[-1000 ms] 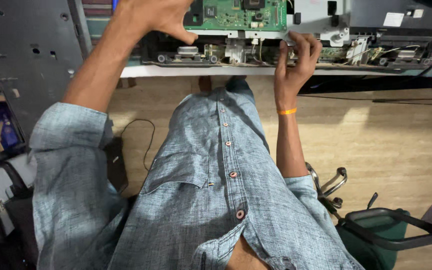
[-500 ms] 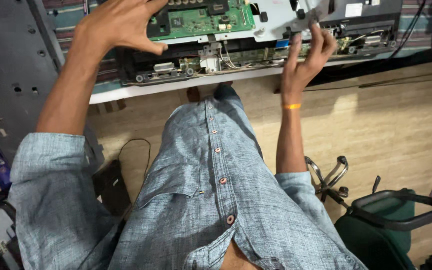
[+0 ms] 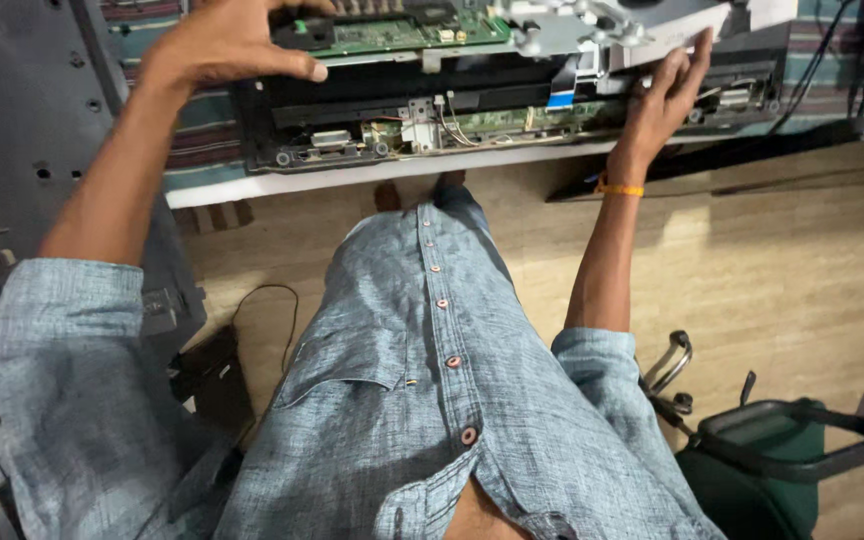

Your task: The person uses a cordless drill to remove screws from the back of a television chassis lying on a workbench, then sets the drill down and works the internal boards, cables and metal brackets by hand, lifting out components and separating the panel assembly before stepping away from the bench.

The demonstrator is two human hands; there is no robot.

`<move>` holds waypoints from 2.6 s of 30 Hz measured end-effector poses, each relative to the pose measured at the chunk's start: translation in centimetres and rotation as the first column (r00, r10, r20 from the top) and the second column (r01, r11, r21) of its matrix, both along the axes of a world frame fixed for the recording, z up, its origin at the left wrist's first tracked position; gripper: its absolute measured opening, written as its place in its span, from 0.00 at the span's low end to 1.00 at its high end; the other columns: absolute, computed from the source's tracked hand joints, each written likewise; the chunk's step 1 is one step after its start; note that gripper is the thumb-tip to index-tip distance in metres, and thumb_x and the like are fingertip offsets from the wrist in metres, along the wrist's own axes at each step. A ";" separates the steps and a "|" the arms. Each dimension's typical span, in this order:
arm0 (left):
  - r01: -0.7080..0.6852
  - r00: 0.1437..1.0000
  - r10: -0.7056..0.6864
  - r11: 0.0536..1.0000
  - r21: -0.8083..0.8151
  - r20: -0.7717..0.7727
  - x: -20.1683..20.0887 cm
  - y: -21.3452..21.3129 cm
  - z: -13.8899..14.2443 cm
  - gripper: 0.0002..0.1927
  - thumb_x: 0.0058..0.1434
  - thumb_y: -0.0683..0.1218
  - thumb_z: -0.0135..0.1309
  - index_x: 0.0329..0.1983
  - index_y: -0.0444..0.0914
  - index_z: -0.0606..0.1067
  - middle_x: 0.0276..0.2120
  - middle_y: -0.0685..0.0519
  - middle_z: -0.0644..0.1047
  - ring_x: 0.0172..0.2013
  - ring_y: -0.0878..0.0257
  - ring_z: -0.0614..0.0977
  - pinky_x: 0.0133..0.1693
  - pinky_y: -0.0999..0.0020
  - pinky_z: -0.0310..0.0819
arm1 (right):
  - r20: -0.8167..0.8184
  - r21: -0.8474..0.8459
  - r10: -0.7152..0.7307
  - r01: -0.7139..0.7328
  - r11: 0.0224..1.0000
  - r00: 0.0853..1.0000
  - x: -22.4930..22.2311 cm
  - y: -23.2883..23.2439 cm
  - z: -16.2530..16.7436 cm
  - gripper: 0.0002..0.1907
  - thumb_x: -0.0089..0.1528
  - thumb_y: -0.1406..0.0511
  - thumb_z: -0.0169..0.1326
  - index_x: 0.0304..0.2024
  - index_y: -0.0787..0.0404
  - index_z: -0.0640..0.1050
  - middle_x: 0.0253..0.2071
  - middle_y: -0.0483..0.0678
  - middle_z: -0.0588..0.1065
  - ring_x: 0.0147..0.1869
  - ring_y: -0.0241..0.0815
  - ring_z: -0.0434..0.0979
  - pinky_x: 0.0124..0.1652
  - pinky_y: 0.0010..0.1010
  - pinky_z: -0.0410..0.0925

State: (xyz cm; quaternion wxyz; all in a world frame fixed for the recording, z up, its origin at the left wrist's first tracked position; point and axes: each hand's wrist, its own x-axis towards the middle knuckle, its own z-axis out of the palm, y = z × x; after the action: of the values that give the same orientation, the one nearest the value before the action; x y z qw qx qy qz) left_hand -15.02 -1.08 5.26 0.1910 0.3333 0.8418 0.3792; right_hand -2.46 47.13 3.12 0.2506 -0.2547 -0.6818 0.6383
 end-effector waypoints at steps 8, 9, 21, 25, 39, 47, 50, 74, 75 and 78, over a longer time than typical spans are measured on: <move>-0.017 0.955 0.015 1.000 -0.006 -0.295 3.1 2.2 1.8 0.50 0.47 0.58 0.74 0.72 0.36 0.70 0.65 0.34 0.69 0.66 0.38 0.67 0.63 0.45 0.61 | -0.139 0.445 0.065 0.004 0.896 0.988 -0.1 -1.3 -1.2 0.24 0.82 0.62 0.43 0.80 0.54 0.60 0.47 0.44 0.65 0.45 0.33 0.62 0.49 0.25 0.63; -0.005 0.942 0.006 1.000 0.005 -0.336 3.3 2.2 2.4 0.48 0.48 0.56 0.73 0.71 0.36 0.70 0.66 0.36 0.68 0.67 0.38 0.65 0.66 0.44 0.60 | -0.115 0.402 0.031 0.018 0.916 0.993 0.0 -1.3 -1.3 0.25 0.81 0.61 0.44 0.80 0.54 0.61 0.39 0.41 0.62 0.38 0.32 0.58 0.42 0.24 0.61; 0.033 0.815 -0.080 0.995 -0.092 -0.574 6.1 2.4 3.4 0.45 0.48 0.55 0.74 0.66 0.33 0.71 0.66 0.35 0.64 0.70 0.35 0.62 0.71 0.35 0.52 | -0.195 0.273 0.141 -0.085 0.958 0.971 0.1 -1.4 -1.0 0.19 0.77 0.67 0.48 0.71 0.58 0.67 0.59 0.49 0.76 0.51 0.36 0.81 0.42 0.27 0.75; 0.024 0.838 -0.086 0.992 -0.121 -0.538 6.0 2.2 2.9 0.44 0.50 0.55 0.73 0.68 0.36 0.71 0.66 0.35 0.64 0.69 0.36 0.63 0.70 0.38 0.56 | -0.177 0.351 0.144 -0.074 0.933 0.974 0.5 -1.2 -1.1 0.22 0.77 0.69 0.49 0.73 0.56 0.66 0.57 0.47 0.75 0.51 0.35 0.79 0.44 0.29 0.75; 0.020 0.858 -0.148 0.966 -0.256 -0.492 5.3 2.5 1.5 0.57 0.43 0.58 0.73 0.76 0.39 0.63 0.69 0.37 0.64 0.63 0.38 0.65 0.64 0.42 0.62 | 0.261 0.788 0.154 -0.302 0.536 0.953 1.3 -3.3 0.6 0.16 0.68 0.66 0.63 0.57 0.59 0.76 0.53 0.56 0.73 0.56 0.55 0.74 0.52 0.43 0.70; 0.011 0.875 -0.121 0.973 -0.230 -0.470 4.2 2.4 0.4 0.56 0.46 0.56 0.73 0.77 0.40 0.62 0.70 0.38 0.64 0.68 0.38 0.63 0.69 0.42 0.57 | 0.263 0.950 -0.102 -0.239 0.202 0.960 1.1 -7.0 0.1 0.19 0.67 0.57 0.59 0.56 0.60 0.76 0.56 0.51 0.70 0.64 0.60 0.62 0.54 0.57 0.55; 0.010 0.891 -0.115 0.972 -0.234 -0.440 4.4 2.7 1.0 0.55 0.48 0.56 0.72 0.78 0.39 0.62 0.71 0.37 0.63 0.71 0.38 0.61 0.73 0.40 0.53 | 0.265 0.923 -0.013 -0.250 0.294 0.964 0.6 -6.8 -0.2 0.18 0.69 0.58 0.59 0.56 0.62 0.75 0.57 0.49 0.72 0.67 0.56 0.62 0.58 0.54 0.56; 0.003 0.736 -0.074 0.994 -0.106 -0.673 4.8 19.0 -0.4 0.21 0.73 0.53 0.57 0.65 0.43 0.74 0.63 0.42 0.71 0.60 0.46 0.69 0.57 0.46 0.61 | 0.180 0.813 0.253 -0.289 0.506 0.950 -2.6 -10.5 1.0 0.07 0.58 0.67 0.67 0.38 0.53 0.82 0.39 0.42 0.74 0.48 0.46 0.71 0.47 0.42 0.56; 0.001 0.738 -0.073 0.994 -0.107 -0.670 4.8 19.1 -0.4 0.21 0.73 0.53 0.57 0.65 0.42 0.74 0.62 0.42 0.71 0.59 0.46 0.70 0.57 0.46 0.61 | 0.186 0.809 0.263 -0.300 0.506 0.947 -2.6 -10.4 1.0 0.07 0.59 0.67 0.67 0.38 0.54 0.82 0.39 0.42 0.74 0.48 0.46 0.71 0.47 0.43 0.56; -0.004 0.739 -0.061 0.996 -0.095 -0.671 4.8 18.9 -0.5 0.20 0.72 0.52 0.57 0.65 0.43 0.75 0.60 0.43 0.72 0.58 0.46 0.69 0.56 0.46 0.60 | 0.191 0.781 0.302 -0.331 0.529 0.934 -2.6 -10.1 0.8 0.06 0.59 0.67 0.67 0.38 0.54 0.82 0.40 0.42 0.75 0.48 0.46 0.71 0.47 0.43 0.55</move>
State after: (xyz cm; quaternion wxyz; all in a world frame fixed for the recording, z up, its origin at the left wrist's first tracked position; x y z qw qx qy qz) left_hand -10.26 17.85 4.77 -0.1049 0.4516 0.8649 0.1924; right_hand -5.05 37.00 3.96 0.2074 0.0031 -0.9336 0.2923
